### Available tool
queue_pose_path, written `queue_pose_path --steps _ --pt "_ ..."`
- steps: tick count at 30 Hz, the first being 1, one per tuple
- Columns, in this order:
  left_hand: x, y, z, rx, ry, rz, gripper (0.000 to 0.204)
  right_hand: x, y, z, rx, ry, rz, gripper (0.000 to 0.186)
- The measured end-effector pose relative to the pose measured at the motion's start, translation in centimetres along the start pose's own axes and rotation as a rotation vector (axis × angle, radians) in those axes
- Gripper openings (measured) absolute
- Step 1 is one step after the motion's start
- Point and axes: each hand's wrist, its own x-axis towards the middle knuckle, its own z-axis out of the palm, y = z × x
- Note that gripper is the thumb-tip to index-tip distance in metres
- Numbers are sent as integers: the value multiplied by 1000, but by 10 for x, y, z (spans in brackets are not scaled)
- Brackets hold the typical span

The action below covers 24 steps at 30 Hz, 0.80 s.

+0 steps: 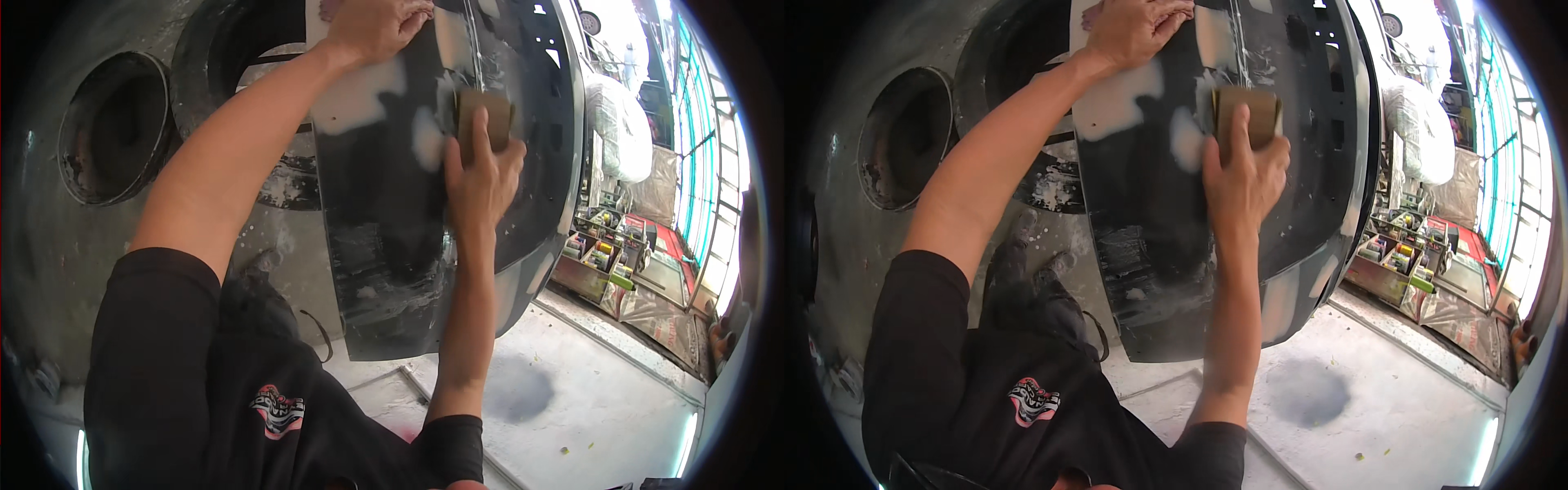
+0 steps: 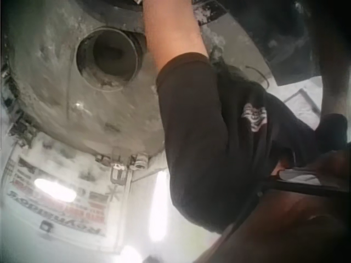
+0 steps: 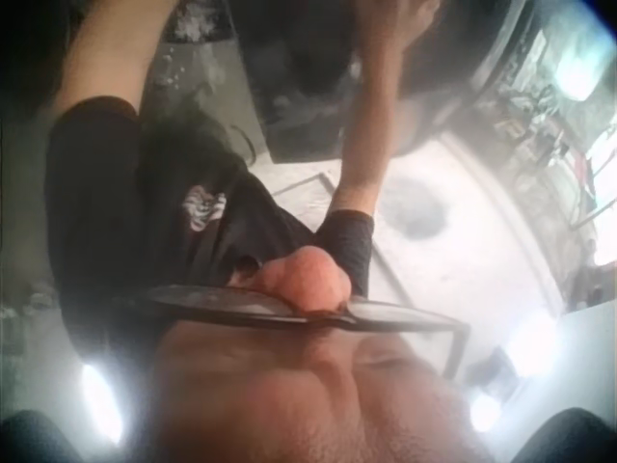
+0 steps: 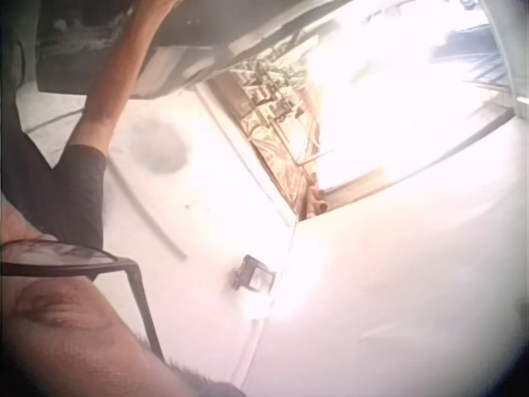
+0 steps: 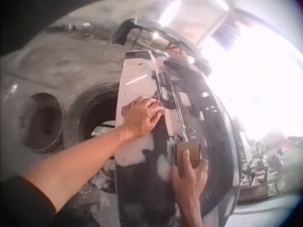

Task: The person sands a car part using a sanding block and wipes the surface with a cloth.

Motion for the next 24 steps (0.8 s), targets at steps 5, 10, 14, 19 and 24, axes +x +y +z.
queue_pose_path --steps 5,10,14,19,24 --pt "-1 -8 3 -87 -77 -11 19 60 -23 12 1 67 -17 58" --pt "-5 -10 -6 -23 -50 -14 20 -17 20 -6 63 35 -102 60" --pt "-4 -3 4 5 -23 -4 22 -34 22 -10 19 23 -30 62" --pt "-5 -8 5 -68 -78 -13 22 10 -4 -4 -30 13 -23 68" --pt "-4 -2 -3 -20 -55 -39 21 -37 15 -13 -4 7 -56 64"
